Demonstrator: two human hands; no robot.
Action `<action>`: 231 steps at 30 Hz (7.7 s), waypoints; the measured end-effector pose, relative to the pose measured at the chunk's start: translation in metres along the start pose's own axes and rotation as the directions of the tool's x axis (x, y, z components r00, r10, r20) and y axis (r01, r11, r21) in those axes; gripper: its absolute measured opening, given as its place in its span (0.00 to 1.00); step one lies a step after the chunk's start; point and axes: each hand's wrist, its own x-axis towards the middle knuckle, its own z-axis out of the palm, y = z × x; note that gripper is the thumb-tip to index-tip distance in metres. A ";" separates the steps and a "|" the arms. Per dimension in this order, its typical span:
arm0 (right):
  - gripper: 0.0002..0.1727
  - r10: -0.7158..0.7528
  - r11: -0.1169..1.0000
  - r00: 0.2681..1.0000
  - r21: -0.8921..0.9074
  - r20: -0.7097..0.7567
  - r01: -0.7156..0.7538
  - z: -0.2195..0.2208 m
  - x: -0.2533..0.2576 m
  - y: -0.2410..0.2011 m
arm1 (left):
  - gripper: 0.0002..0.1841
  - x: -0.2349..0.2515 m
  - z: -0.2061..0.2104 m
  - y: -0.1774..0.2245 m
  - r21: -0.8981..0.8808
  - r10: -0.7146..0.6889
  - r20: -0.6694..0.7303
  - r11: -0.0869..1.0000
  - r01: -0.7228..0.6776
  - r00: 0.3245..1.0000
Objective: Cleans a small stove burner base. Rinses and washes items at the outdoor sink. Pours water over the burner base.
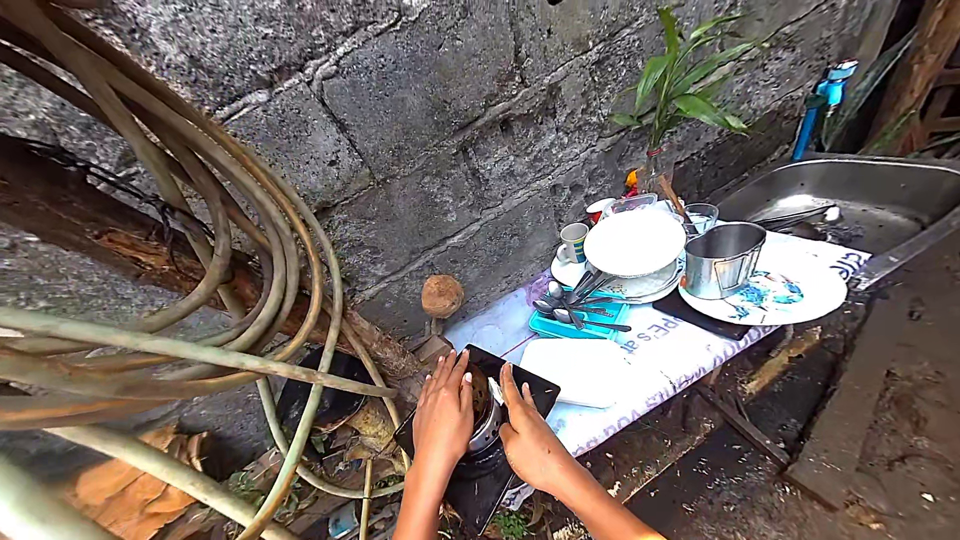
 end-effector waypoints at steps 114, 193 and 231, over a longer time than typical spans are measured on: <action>0.63 -0.412 0.858 0.792 -0.100 0.451 0.503 -0.077 0.118 0.041 | 0.27 -0.002 -0.009 0.009 -0.017 -0.096 0.114 0.995 0.098 0.989; 0.61 -0.394 0.800 0.845 -0.587 -0.363 0.121 0.071 -0.023 0.043 | 0.28 -0.002 -0.014 0.013 0.012 -0.113 0.177 0.994 0.113 0.978; 0.20 0.009 0.879 0.937 0.450 -0.350 0.160 0.007 0.009 0.129 | 0.31 -0.170 0.146 -0.001 -0.949 -0.788 -0.160 0.288 0.126 0.594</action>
